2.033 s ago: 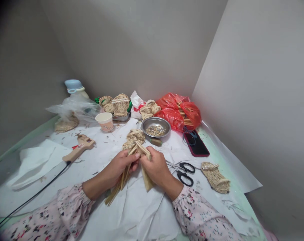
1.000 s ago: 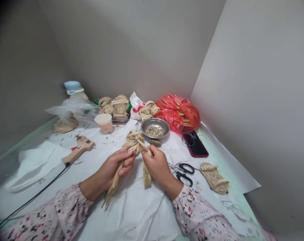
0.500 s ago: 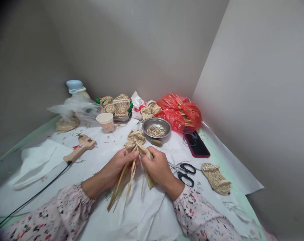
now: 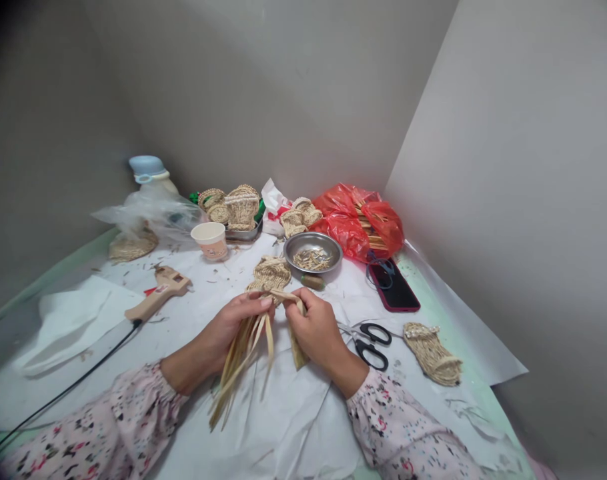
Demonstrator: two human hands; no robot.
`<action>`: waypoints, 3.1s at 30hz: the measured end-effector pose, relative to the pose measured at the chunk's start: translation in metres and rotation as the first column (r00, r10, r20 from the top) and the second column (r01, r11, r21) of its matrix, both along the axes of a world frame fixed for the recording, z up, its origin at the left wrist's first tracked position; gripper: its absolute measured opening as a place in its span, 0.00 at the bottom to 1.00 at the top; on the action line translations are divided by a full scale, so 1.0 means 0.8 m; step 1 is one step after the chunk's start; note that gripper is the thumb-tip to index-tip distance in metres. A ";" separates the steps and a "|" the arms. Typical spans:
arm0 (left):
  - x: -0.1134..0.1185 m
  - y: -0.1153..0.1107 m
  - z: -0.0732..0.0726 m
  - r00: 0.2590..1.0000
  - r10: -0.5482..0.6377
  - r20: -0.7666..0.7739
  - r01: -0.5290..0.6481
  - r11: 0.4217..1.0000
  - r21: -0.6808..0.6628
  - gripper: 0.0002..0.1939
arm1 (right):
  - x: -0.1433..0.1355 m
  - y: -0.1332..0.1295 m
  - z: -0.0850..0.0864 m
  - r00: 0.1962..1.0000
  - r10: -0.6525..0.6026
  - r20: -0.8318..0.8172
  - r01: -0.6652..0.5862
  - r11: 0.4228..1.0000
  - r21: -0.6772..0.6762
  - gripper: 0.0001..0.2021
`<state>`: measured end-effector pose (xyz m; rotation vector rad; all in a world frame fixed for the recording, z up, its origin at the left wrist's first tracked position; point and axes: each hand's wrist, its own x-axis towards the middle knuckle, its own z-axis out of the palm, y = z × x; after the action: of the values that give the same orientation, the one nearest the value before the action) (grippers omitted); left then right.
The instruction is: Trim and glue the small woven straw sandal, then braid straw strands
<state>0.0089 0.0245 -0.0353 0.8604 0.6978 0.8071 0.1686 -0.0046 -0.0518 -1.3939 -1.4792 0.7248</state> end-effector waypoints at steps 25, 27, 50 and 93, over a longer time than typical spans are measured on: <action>0.005 0.001 -0.013 0.903 0.098 -0.418 0.051 0.942 0.331 0.13 | 0.001 -0.002 0.003 0.992 0.090 -0.091 -0.093 0.995 -0.028 0.03; 0.005 0.000 -0.012 0.903 0.090 -0.420 0.055 0.945 0.321 0.12 | 0.002 -0.003 0.003 0.990 0.111 -0.092 -0.113 0.993 -0.021 0.03; 0.002 0.003 -0.023 0.862 0.000 -0.506 0.205 0.915 0.348 0.24 | -0.007 -0.009 0.011 0.997 0.082 0.006 -0.082 0.996 -0.037 0.05; 0.003 0.001 0.004 0.998 -0.041 0.057 0.042 0.999 -0.023 0.09 | 0.002 0.006 -0.002 0.979 -0.028 -0.201 0.005 0.993 -0.114 0.10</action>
<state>0.0116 0.0249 -0.0324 0.8246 0.6367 0.7815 0.1700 -0.0002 -0.0532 -1.3713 -1.2824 0.9244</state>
